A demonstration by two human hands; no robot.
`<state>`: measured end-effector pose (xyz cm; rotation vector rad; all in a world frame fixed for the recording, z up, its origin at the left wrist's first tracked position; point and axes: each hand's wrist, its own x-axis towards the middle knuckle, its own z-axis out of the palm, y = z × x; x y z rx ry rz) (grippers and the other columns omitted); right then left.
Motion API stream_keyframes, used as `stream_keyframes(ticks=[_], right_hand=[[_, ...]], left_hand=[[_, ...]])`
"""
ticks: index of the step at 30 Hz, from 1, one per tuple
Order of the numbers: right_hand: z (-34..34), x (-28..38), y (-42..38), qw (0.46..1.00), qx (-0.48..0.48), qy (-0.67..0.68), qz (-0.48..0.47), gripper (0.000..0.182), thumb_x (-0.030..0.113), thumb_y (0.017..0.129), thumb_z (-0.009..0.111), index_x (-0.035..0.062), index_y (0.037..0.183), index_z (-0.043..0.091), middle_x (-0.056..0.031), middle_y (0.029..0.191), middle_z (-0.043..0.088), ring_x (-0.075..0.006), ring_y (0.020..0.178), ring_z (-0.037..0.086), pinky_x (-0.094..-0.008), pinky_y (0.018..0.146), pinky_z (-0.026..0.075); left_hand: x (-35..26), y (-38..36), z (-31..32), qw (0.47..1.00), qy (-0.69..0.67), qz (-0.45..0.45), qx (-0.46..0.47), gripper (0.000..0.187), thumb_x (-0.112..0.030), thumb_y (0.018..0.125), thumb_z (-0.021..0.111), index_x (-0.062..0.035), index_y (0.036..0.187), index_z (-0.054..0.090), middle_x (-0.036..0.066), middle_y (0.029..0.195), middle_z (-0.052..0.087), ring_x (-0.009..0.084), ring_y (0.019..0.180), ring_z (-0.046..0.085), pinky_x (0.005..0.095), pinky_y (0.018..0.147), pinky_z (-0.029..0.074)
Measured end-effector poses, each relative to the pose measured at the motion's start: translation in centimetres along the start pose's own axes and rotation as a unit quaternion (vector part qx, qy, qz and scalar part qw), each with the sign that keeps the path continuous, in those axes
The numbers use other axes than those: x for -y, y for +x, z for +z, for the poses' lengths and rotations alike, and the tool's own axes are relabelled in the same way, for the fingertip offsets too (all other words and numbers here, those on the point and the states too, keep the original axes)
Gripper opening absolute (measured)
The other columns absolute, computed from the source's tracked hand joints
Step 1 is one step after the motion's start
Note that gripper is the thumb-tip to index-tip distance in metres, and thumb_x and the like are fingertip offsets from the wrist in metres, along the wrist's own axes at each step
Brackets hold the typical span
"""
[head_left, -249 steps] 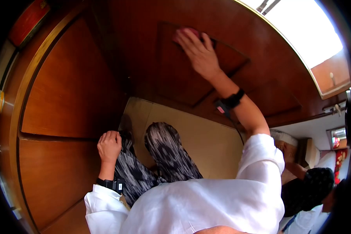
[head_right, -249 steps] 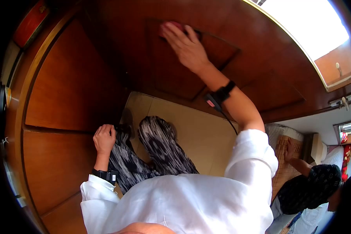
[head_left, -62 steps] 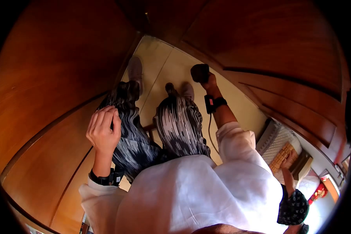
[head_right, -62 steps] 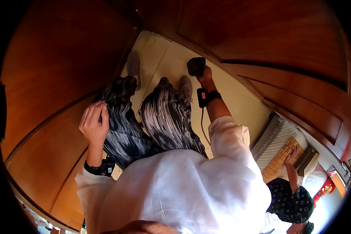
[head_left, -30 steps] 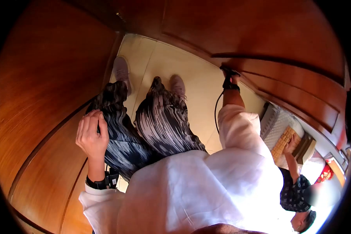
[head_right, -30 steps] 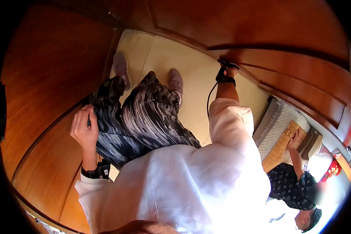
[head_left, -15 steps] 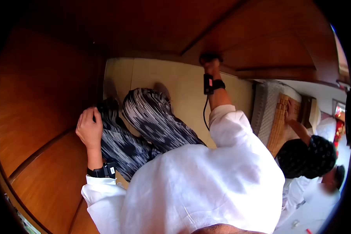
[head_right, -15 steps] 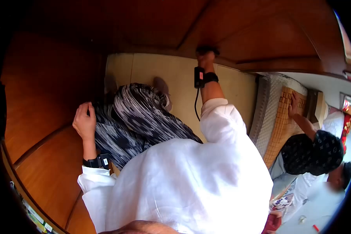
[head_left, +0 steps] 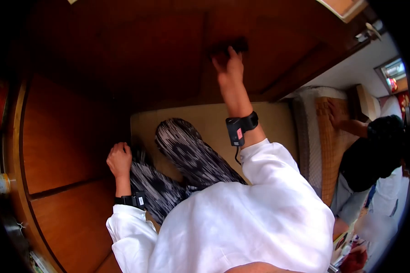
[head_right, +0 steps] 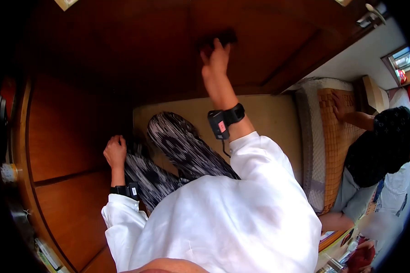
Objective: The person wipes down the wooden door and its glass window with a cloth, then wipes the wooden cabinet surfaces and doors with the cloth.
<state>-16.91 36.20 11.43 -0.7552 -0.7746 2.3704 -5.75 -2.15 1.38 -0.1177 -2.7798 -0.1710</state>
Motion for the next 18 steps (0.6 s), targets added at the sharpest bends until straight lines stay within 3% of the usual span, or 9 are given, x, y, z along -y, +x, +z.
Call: stream_keyframes(ticks=[3, 4, 6, 7, 8, 10, 11, 13, 18], right_hand=[[2.4, -0.7, -0.6, 0.975, 0.035, -0.107, -0.192, 0.061, 0.023, 0.095, 0.056, 0.0196, 0.149, 0.028, -0.0099, 0.140, 0.039, -0.0269, 0.125, 0.041, -0.0453, 0.101, 0.039], [3.1, -0.6, -1.0, 0.975, 0.037, -0.101, -0.196, 0.061, 0.023, 0.095, 0.056, 0.0196, 0.149, 0.028, -0.0099, 0.140, 0.039, -0.0269, 0.125, 0.041, -0.0453, 0.101, 0.039], [4.8, 0.1, -2.3, 0.872, 0.018, -0.246, -0.422, 0.054, 0.028, 0.096, 0.057, 0.0148, 0.145, 0.039, -0.0196, 0.149, 0.022, -0.0341, 0.136, 0.026, -0.0453, 0.109, 0.028], [5.5, 0.5, -2.3, 0.827, 0.008, -0.268, -0.494, 0.050, 0.027, 0.094, 0.059, 0.0133, 0.140, 0.046, -0.0196, 0.149, 0.022, -0.0383, 0.136, 0.022, -0.0483, 0.109, 0.027], [6.3, 1.1, -1.9, 0.830, 0.006, -0.263, -0.492, 0.050, 0.027, 0.094, 0.059, 0.0133, 0.140, 0.046, -0.0196, 0.149, 0.022, -0.0383, 0.136, 0.022, -0.0483, 0.109, 0.027], [7.2, 1.8, -1.1, 0.661, -0.018, -0.348, -0.665, 0.042, 0.018, 0.090, 0.064, 0.0145, 0.132, 0.056, -0.0180, 0.146, 0.029, -0.0426, 0.133, 0.025, -0.0517, 0.108, 0.027], [6.9, 1.9, -0.2, 0.663, -0.025, -0.344, -0.664, 0.042, 0.018, 0.090, 0.064, 0.0145, 0.132, 0.056, -0.0180, 0.146, 0.029, -0.0426, 0.133, 0.025, -0.0517, 0.108, 0.027], [4.9, 0.5, 1.5, 0.581, 0.014, -0.427, -0.693, 0.038, 0.011, 0.086, 0.066, 0.0171, 0.123, 0.063, -0.0156, 0.141, 0.038, -0.0454, 0.129, 0.029, -0.0549, 0.106, 0.027], [-4.2, -6.9, 4.2, 0.631, 0.054, -0.458, -0.624, 0.041, 0.004, 0.084, 0.064, 0.0188, 0.122, 0.063, -0.0149, 0.137, 0.042, -0.0469, 0.128, 0.031, -0.0578, 0.105, 0.027]], left_hand=[[0.5, -0.3, 0.7, 1.000, -0.006, -0.015, 0.007, 0.018, -0.020, 0.088, 0.057, -0.0072, 0.080, 0.066, 0.009, 0.080, 0.065, 0.0285, 0.078, 0.065, 0.0402, 0.066, 0.053], [0.4, -0.4, 0.5, 1.000, -0.006, -0.013, 0.000, 0.018, -0.020, 0.088, 0.057, -0.0072, 0.080, 0.066, 0.009, 0.080, 0.065, 0.0285, 0.078, 0.065, 0.0402, 0.066, 0.053], [0.2, -0.2, 0.0, 0.999, -0.009, -0.029, 0.016, 0.019, -0.021, 0.088, 0.057, -0.0071, 0.080, 0.066, 0.010, 0.081, 0.065, 0.0291, 0.078, 0.065, 0.0408, 0.065, 0.053], [0.0, -0.1, -0.4, 1.000, -0.010, -0.023, 0.012, 0.019, -0.021, 0.089, 0.057, -0.0070, 0.081, 0.066, 0.010, 0.081, 0.065, 0.0293, 0.077, 0.065, 0.0410, 0.065, 0.053], [-0.2, 0.2, -0.6, 1.000, -0.006, -0.020, 0.010, 0.019, -0.021, 0.089, 0.057, -0.0070, 0.081, 0.066, 0.010, 0.081, 0.065, 0.0293, 0.077, 0.065, 0.0410, 0.065, 0.053], [-0.3, 0.1, -0.8, 1.000, 0.001, -0.016, 0.012, 0.019, -0.021, 0.088, 0.057, -0.0068, 0.081, 0.066, 0.010, 0.081, 0.065, 0.0296, 0.076, 0.064, 0.0410, 0.064, 0.053], [-0.2, 0.3, -0.9, 1.000, 0.016, -0.010, 0.018, 0.018, -0.021, 0.088, 0.058, -0.0068, 0.080, 0.066, 0.010, 0.081, 0.065, 0.0299, 0.075, 0.064, 0.0413, 0.063, 0.052], [-0.5, 0.6, -1.4, 1.000, 0.017, -0.004, 0.016, 0.018, -0.021, 0.088, 0.058, -0.0068, 0.080, 0.066, 0.010, 0.080, 0.065, 0.0299, 0.075, 0.064, 0.0414, 0.063, 0.052], [-1.3, 1.2, -2.0, 0.999, 0.030, -0.014, 0.033, 0.017, -0.020, 0.086, 0.059, -0.0070, 0.080, 0.066, 0.010, 0.080, 0.064, 0.0298, 0.074, 0.064, 0.0418, 0.063, 0.052]])
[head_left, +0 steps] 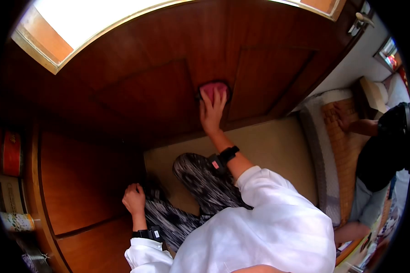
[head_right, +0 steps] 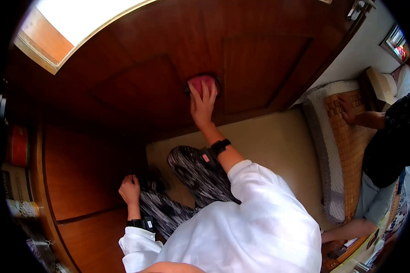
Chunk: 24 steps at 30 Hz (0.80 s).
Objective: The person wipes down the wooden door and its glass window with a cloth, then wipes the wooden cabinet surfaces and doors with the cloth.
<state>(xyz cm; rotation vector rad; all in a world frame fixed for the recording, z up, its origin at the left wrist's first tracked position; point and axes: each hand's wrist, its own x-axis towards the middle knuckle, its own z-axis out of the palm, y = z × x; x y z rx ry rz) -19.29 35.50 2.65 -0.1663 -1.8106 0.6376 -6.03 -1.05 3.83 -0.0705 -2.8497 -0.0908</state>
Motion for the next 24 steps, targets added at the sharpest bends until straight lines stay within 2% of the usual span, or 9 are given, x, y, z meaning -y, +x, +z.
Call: stream_keyframes(ticks=[2, 4, 9, 11, 16, 18, 20, 22, 24], right_hand=[[-0.9, 0.3, -0.8, 0.999, 0.049, 0.000, 0.010, 0.044, 0.002, 0.083, 0.064, 0.0180, 0.124, 0.062, -0.0156, 0.137, 0.042, -0.0478, 0.126, 0.032, -0.0586, 0.105, 0.026], [-1.0, -0.2, -0.2, 0.999, 0.038, 0.008, 0.000, 0.044, 0.003, 0.083, 0.064, 0.0179, 0.124, 0.062, -0.0155, 0.137, 0.042, -0.0476, 0.126, 0.033, -0.0584, 0.104, 0.027], [-3.7, 4.2, 11.0, 0.998, -0.040, -0.003, -0.051, 0.043, 0.006, 0.082, 0.065, 0.0180, 0.124, 0.061, -0.0141, 0.139, 0.041, -0.0463, 0.127, 0.033, -0.0571, 0.101, 0.029], [-4.4, 5.3, 14.5, 0.989, -0.042, 0.005, -0.139, 0.045, 0.008, 0.081, 0.066, 0.0184, 0.124, 0.061, -0.0128, 0.140, 0.040, -0.0452, 0.129, 0.032, -0.0566, 0.101, 0.029], [-4.8, 7.3, 16.6, 0.991, -0.069, 0.005, -0.116, 0.045, 0.010, 0.080, 0.067, 0.0207, 0.123, 0.062, -0.0114, 0.139, 0.043, -0.0421, 0.128, 0.034, -0.0584, 0.100, 0.029], [-3.8, 5.8, 14.5, 0.989, -0.014, -0.008, -0.146, 0.043, 0.011, 0.081, 0.067, 0.0188, 0.123, 0.062, -0.0141, 0.141, 0.040, -0.0438, 0.130, 0.033, -0.0587, 0.101, 0.028], [-3.9, 5.1, 13.7, 0.990, -0.002, -0.019, -0.139, 0.045, 0.013, 0.082, 0.067, 0.0189, 0.125, 0.060, -0.0148, 0.143, 0.039, -0.0443, 0.132, 0.031, -0.0590, 0.103, 0.027], [-4.4, 5.2, 14.0, 0.994, -0.015, -0.030, -0.109, 0.047, 0.015, 0.082, 0.067, 0.0183, 0.129, 0.058, -0.0158, 0.144, 0.038, -0.0454, 0.133, 0.029, -0.0629, 0.103, 0.024], [-4.7, 6.0, 16.8, 0.994, -0.082, -0.028, -0.065, 0.046, 0.020, 0.085, 0.065, 0.0180, 0.131, 0.056, -0.0183, 0.150, 0.030, -0.0475, 0.135, 0.024, -0.0645, 0.104, 0.022]], left_hand=[[0.0, -0.1, -0.1, 1.000, -0.019, 0.015, -0.007, 0.016, -0.020, 0.086, 0.059, -0.0066, 0.079, 0.065, 0.011, 0.079, 0.064, 0.0298, 0.074, 0.064, 0.0416, 0.063, 0.052], [-0.1, 0.0, 0.0, 1.000, -0.017, 0.022, -0.015, 0.016, -0.020, 0.086, 0.059, -0.0063, 0.078, 0.065, 0.011, 0.078, 0.063, 0.0298, 0.074, 0.064, 0.0415, 0.064, 0.052], [-0.5, 0.5, -0.1, 0.999, 0.010, 0.040, -0.008, 0.018, -0.020, 0.086, 0.059, -0.0062, 0.076, 0.064, 0.012, 0.078, 0.063, 0.0298, 0.074, 0.064, 0.0415, 0.064, 0.052], [-0.8, 0.7, -0.2, 0.999, 0.036, 0.037, 0.012, 0.019, -0.021, 0.086, 0.058, -0.0066, 0.076, 0.064, 0.012, 0.078, 0.064, 0.0298, 0.074, 0.064, 0.0418, 0.063, 0.052], [-1.2, 1.2, 0.2, 0.997, 0.048, 0.044, 0.029, 0.020, -0.022, 0.087, 0.057, -0.0064, 0.076, 0.064, 0.013, 0.078, 0.064, 0.0309, 0.074, 0.065, 0.0424, 0.064, 0.052], [-0.9, 1.0, 0.4, 0.997, 0.042, 0.069, 0.019, 0.020, -0.021, 0.086, 0.057, -0.0060, 0.075, 0.064, 0.013, 0.077, 0.064, 0.0315, 0.074, 0.065, 0.0434, 0.064, 0.052], [-1.1, 1.1, 0.1, 0.997, 0.038, 0.064, 0.016, 0.020, -0.021, 0.086, 0.057, -0.0060, 0.074, 0.063, 0.013, 0.077, 0.064, 0.0314, 0.073, 0.064, 0.0434, 0.065, 0.052], [-0.9, 0.6, -0.1, 0.998, 0.033, 0.048, 0.019, 0.020, -0.021, 0.086, 0.057, -0.0059, 0.074, 0.063, 0.012, 0.076, 0.064, 0.0312, 0.073, 0.064, 0.0435, 0.065, 0.052], [-1.0, 0.7, 0.0, 0.997, 0.031, 0.067, -0.002, 0.020, -0.020, 0.085, 0.057, -0.0062, 0.072, 0.064, 0.012, 0.076, 0.064, 0.0308, 0.072, 0.063, 0.0423, 0.067, 0.051]])
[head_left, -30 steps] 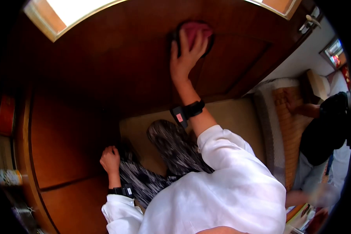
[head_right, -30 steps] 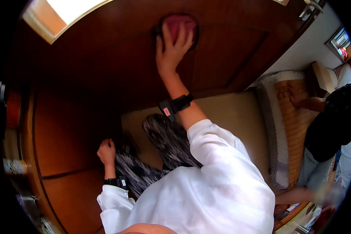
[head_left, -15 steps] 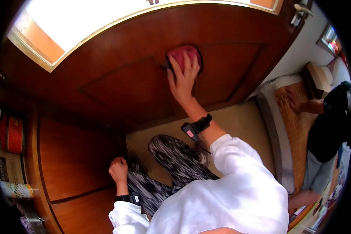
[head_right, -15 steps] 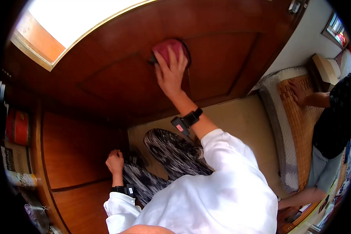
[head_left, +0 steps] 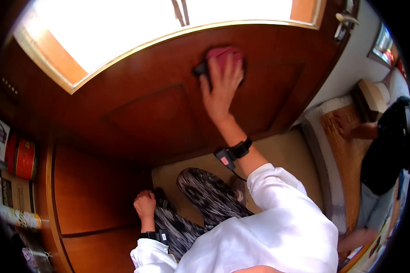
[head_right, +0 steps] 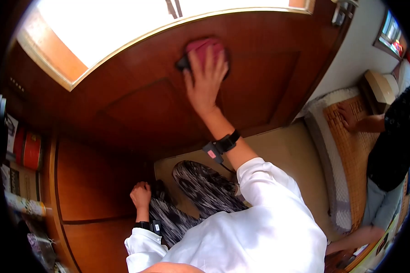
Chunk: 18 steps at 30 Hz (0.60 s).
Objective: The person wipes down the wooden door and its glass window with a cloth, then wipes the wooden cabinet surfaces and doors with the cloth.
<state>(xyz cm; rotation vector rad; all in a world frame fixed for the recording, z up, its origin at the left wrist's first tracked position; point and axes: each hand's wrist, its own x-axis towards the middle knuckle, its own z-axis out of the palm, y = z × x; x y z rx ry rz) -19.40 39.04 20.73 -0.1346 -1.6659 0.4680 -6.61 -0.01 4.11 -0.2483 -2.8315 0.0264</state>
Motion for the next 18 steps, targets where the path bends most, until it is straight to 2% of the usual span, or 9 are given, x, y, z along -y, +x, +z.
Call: stream_keyframes(ticks=[2, 3, 5, 8, 9, 12, 13, 17, 18], right_hand=[[-0.1, 0.5, 3.4, 0.999, -0.034, -0.019, 0.009, 0.046, 0.024, 0.088, 0.063, 0.0182, 0.132, 0.056, -0.0188, 0.152, 0.025, -0.0488, 0.136, 0.022, -0.0667, 0.103, 0.021], [0.3, 0.7, 4.0, 1.000, -0.025, -0.001, 0.004, 0.046, 0.024, 0.088, 0.063, 0.0182, 0.132, 0.056, -0.0188, 0.152, 0.025, -0.0488, 0.136, 0.022, -0.0667, 0.103, 0.021], [1.9, 2.3, 4.3, 0.996, -0.076, -0.046, -0.028, 0.046, 0.026, 0.088, 0.062, 0.0208, 0.133, 0.056, -0.0173, 0.153, 0.025, -0.0485, 0.137, 0.020, -0.0686, 0.101, 0.022], [4.1, 6.1, 2.7, 0.996, -0.040, -0.048, -0.063, 0.046, 0.026, 0.086, 0.064, 0.0251, 0.132, 0.057, -0.0154, 0.152, 0.028, -0.0477, 0.137, 0.020, -0.0697, 0.100, 0.022], [4.6, 7.5, 2.1, 0.996, -0.026, -0.039, -0.078, 0.050, 0.021, 0.083, 0.067, 0.0267, 0.132, 0.057, -0.0147, 0.151, 0.029, -0.0466, 0.137, 0.021, -0.0650, 0.103, 0.020], [6.9, 11.0, 0.4, 0.993, -0.002, -0.006, -0.120, 0.050, 0.019, 0.081, 0.068, 0.0284, 0.130, 0.059, -0.0133, 0.149, 0.033, -0.0450, 0.135, 0.024, -0.0640, 0.102, 0.022], [7.8, 12.3, -0.1, 0.993, -0.005, 0.014, -0.116, 0.052, 0.019, 0.078, 0.071, 0.0299, 0.128, 0.059, -0.0065, 0.149, 0.035, -0.0420, 0.138, 0.024, -0.0649, 0.099, 0.026], [9.9, 16.3, -1.8, 0.977, 0.081, 0.073, -0.181, 0.046, 0.014, 0.079, 0.064, 0.0259, 0.124, 0.061, -0.0025, 0.146, 0.039, -0.0314, 0.139, 0.028, -0.0607, 0.101, 0.027], [9.9, 16.7, -1.9, 0.979, 0.078, 0.061, -0.179, 0.046, 0.014, 0.079, 0.064, 0.0259, 0.124, 0.061, -0.0025, 0.146, 0.039, -0.0314, 0.139, 0.028, -0.0607, 0.101, 0.027]], left_hand=[[-0.1, 0.2, -0.1, 1.000, -0.009, 0.001, -0.006, 0.020, -0.019, 0.085, 0.057, -0.0062, 0.072, 0.064, 0.012, 0.075, 0.064, 0.0305, 0.072, 0.063, 0.0417, 0.067, 0.051], [0.0, -0.2, -0.3, 1.000, -0.014, 0.007, -0.012, 0.020, -0.019, 0.085, 0.058, -0.0062, 0.071, 0.064, 0.012, 0.075, 0.063, 0.0302, 0.072, 0.063, 0.0411, 0.068, 0.051], [0.3, -0.4, -0.5, 0.999, -0.029, -0.010, -0.019, 0.019, -0.019, 0.084, 0.058, -0.0061, 0.072, 0.064, 0.012, 0.074, 0.063, 0.0300, 0.072, 0.063, 0.0410, 0.068, 0.051], [0.3, -0.3, -0.4, 0.998, -0.056, -0.013, -0.031, 0.019, -0.019, 0.084, 0.059, -0.0055, 0.072, 0.064, 0.011, 0.074, 0.063, 0.0296, 0.073, 0.063, 0.0409, 0.068, 0.051], [0.3, -0.3, -0.4, 0.997, -0.062, -0.019, -0.033, 0.018, -0.019, 0.084, 0.059, -0.0055, 0.073, 0.065, 0.011, 0.074, 0.063, 0.0297, 0.073, 0.063, 0.0411, 0.068, 0.051], [0.3, -0.5, -0.6, 0.996, -0.071, -0.033, -0.029, 0.018, -0.018, 0.084, 0.059, -0.0057, 0.073, 0.065, 0.012, 0.075, 0.063, 0.0300, 0.073, 0.063, 0.0415, 0.068, 0.051], [0.6, -0.5, -0.5, 0.996, -0.072, -0.041, -0.024, 0.018, -0.018, 0.084, 0.059, -0.0057, 0.073, 0.065, 0.012, 0.075, 0.063, 0.0302, 0.073, 0.063, 0.0416, 0.068, 0.051], [0.7, -0.6, -0.4, 0.995, -0.084, -0.037, -0.025, 0.018, -0.018, 0.084, 0.058, -0.0058, 0.072, 0.064, 0.012, 0.076, 0.063, 0.0308, 0.073, 0.063, 0.0416, 0.067, 0.052], [0.7, -0.5, -0.5, 0.994, -0.098, -0.045, -0.029, 0.018, -0.018, 0.085, 0.058, -0.0056, 0.072, 0.063, 0.012, 0.076, 0.063, 0.0309, 0.073, 0.063, 0.0415, 0.067, 0.052]])
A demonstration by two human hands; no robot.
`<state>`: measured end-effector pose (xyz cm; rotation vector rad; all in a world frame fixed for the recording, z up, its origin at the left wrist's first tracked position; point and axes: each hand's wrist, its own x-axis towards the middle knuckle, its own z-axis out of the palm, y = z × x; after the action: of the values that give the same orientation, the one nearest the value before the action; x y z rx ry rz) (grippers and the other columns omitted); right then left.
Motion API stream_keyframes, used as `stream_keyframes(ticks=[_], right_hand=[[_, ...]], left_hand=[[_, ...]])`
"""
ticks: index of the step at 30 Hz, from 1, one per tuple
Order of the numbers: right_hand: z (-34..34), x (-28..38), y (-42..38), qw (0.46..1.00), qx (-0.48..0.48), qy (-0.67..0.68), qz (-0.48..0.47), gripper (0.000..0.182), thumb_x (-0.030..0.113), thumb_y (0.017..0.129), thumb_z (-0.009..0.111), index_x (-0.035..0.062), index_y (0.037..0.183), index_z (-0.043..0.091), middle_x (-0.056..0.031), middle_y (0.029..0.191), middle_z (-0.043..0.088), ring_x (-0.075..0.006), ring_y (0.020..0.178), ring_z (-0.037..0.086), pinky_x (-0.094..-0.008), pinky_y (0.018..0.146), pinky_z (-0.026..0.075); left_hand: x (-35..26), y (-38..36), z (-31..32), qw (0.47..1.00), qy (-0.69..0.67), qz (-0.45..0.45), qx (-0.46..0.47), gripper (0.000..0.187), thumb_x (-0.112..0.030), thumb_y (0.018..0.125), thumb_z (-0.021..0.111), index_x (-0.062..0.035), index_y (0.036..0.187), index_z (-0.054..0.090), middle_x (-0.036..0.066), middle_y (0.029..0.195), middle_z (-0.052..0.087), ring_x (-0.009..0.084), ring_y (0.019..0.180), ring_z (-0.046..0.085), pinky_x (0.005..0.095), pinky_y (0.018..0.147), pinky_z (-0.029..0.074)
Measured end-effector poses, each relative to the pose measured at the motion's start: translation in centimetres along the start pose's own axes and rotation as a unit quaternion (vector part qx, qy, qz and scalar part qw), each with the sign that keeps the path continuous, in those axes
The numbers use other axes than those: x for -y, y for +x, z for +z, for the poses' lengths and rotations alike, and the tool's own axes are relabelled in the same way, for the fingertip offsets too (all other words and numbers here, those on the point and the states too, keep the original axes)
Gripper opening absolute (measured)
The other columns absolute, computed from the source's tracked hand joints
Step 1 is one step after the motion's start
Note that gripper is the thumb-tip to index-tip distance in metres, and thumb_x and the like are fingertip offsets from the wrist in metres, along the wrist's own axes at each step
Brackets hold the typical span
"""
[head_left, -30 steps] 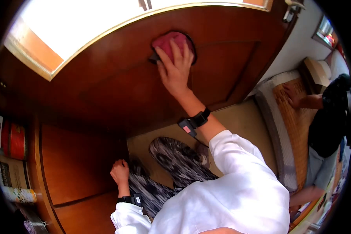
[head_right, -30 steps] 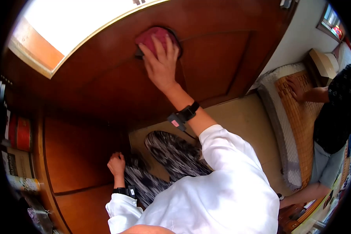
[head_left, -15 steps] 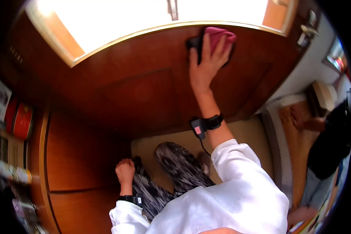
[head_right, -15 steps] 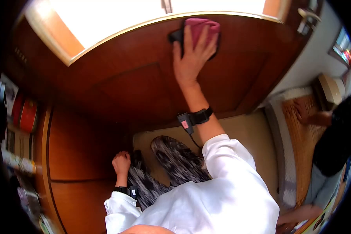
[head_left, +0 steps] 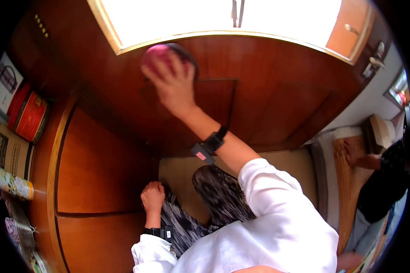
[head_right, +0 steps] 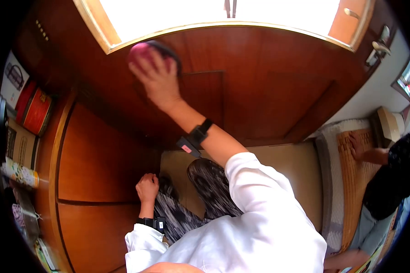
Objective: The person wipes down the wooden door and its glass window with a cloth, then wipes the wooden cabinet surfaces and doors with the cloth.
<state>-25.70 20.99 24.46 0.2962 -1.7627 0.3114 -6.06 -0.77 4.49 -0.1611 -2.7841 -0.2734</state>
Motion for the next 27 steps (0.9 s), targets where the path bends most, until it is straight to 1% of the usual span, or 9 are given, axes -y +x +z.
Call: stream_keyframes(ticks=[5, 8, 12, 14, 15, 18, 22, 24, 27], right_hand=[[-2.6, -2.2, 0.5, 0.980, 0.119, 0.085, -0.135, 0.046, 0.008, 0.079, 0.060, 0.0195, 0.123, 0.061, -0.0008, 0.142, 0.042, -0.0254, 0.139, 0.029, -0.0537, 0.101, 0.031], [-5.5, -6.3, 0.3, 0.990, 0.079, 0.026, -0.114, 0.048, 0.008, 0.075, 0.063, 0.0207, 0.122, 0.062, -0.0005, 0.141, 0.043, -0.0256, 0.138, 0.030, -0.0538, 0.102, 0.031], [-10.3, -11.6, 0.1, 0.998, 0.023, -0.061, -0.026, 0.054, 0.011, 0.073, 0.068, 0.0276, 0.124, 0.060, -0.0006, 0.139, 0.045, -0.0298, 0.133, 0.035, -0.0562, 0.099, 0.030], [-12.2, -14.1, -0.9, 0.996, 0.002, -0.084, 0.032, 0.053, 0.017, 0.079, 0.070, 0.0307, 0.129, 0.057, -0.0046, 0.144, 0.040, -0.0353, 0.136, 0.030, -0.0588, 0.100, 0.029], [-13.2, -15.1, -1.4, 0.991, -0.002, -0.120, 0.055, 0.051, 0.021, 0.084, 0.068, 0.0254, 0.133, 0.055, -0.0092, 0.147, 0.038, -0.0370, 0.137, 0.028, -0.0555, 0.104, 0.027], [-14.5, -18.6, -2.9, 0.986, -0.045, -0.126, 0.097, 0.048, 0.022, 0.087, 0.065, 0.0261, 0.134, 0.054, -0.0102, 0.150, 0.032, -0.0401, 0.138, 0.025, -0.0604, 0.104, 0.025], [-15.4, -21.5, -5.1, 0.961, -0.107, -0.165, 0.196, 0.043, 0.021, 0.094, 0.055, 0.0155, 0.137, 0.050, -0.0197, 0.153, 0.023, -0.0472, 0.138, 0.021, -0.0580, 0.108, 0.023], [-14.9, -21.8, -5.8, 0.947, -0.185, -0.096, 0.244, 0.045, 0.020, 0.096, 0.053, 0.0139, 0.140, 0.045, -0.0221, 0.154, 0.018, -0.0483, 0.138, 0.019, -0.0561, 0.111, 0.020], [-13.0, -20.1, -8.6, 0.928, -0.182, -0.040, 0.322, 0.047, 0.013, 0.097, 0.049, 0.0044, 0.142, 0.039, -0.0261, 0.154, 0.013, -0.0478, 0.141, 0.013, -0.0527, 0.113, 0.016]], left_hand=[[0.1, -0.2, 0.3, 1.000, 0.027, 0.009, 0.003, 0.019, -0.018, 0.085, 0.058, -0.0050, 0.071, 0.061, 0.012, 0.076, 0.062, 0.0310, 0.073, 0.063, 0.0412, 0.065, 0.052], [0.0, 0.1, 0.3, 0.999, 0.040, 0.018, -0.001, 0.019, -0.018, 0.085, 0.057, -0.0048, 0.071, 0.061, 0.012, 0.075, 0.062, 0.0311, 0.073, 0.063, 0.0419, 0.066, 0.052], [0.1, -0.1, 0.5, 0.998, 0.057, 0.022, 0.010, 0.021, -0.019, 0.086, 0.055, -0.0052, 0.071, 0.061, 0.012, 0.075, 0.063, 0.0311, 0.074, 0.063, 0.0422, 0.067, 0.051], [0.4, -0.4, 0.5, 0.998, 0.063, 0.029, 0.010, 0.022, -0.019, 0.086, 0.055, -0.0053, 0.070, 0.061, 0.012, 0.075, 0.063, 0.0311, 0.074, 0.063, 0.0422, 0.068, 0.051], [0.4, -0.3, 0.6, 0.997, 0.069, 0.031, 0.009, 0.022, -0.020, 0.086, 0.055, -0.0054, 0.070, 0.061, 0.012, 0.075, 0.064, 0.0310, 0.074, 0.063, 0.0420, 0.068, 0.051], [0.4, -0.3, 0.7, 0.996, 0.081, 0.034, 0.010, 0.022, -0.020, 0.086, 0.055, -0.0054, 0.070, 0.062, 0.012, 0.076, 0.064, 0.0310, 0.074, 0.063, 0.0419, 0.068, 0.051], [0.5, -0.3, 0.7, 0.997, 0.074, 0.035, 0.008, 0.021, -0.019, 0.085, 0.056, -0.0054, 0.071, 0.063, 0.012, 0.076, 0.064, 0.0313, 0.074, 0.063, 0.0424, 0.069, 0.051], [0.3, -0.3, 0.4, 0.997, 0.072, 0.034, 0.016, 0.021, -0.019, 0.085, 0.057, -0.0055, 0.071, 0.063, 0.012, 0.075, 0.064, 0.0312, 0.074, 0.063, 0.0423, 0.068, 0.051], [0.3, -0.4, 0.4, 0.996, 0.080, 0.031, 0.022, 0.021, -0.020, 0.085, 0.058, -0.0057, 0.071, 0.063, 0.012, 0.075, 0.064, 0.0309, 0.074, 0.063, 0.0418, 0.066, 0.052]])
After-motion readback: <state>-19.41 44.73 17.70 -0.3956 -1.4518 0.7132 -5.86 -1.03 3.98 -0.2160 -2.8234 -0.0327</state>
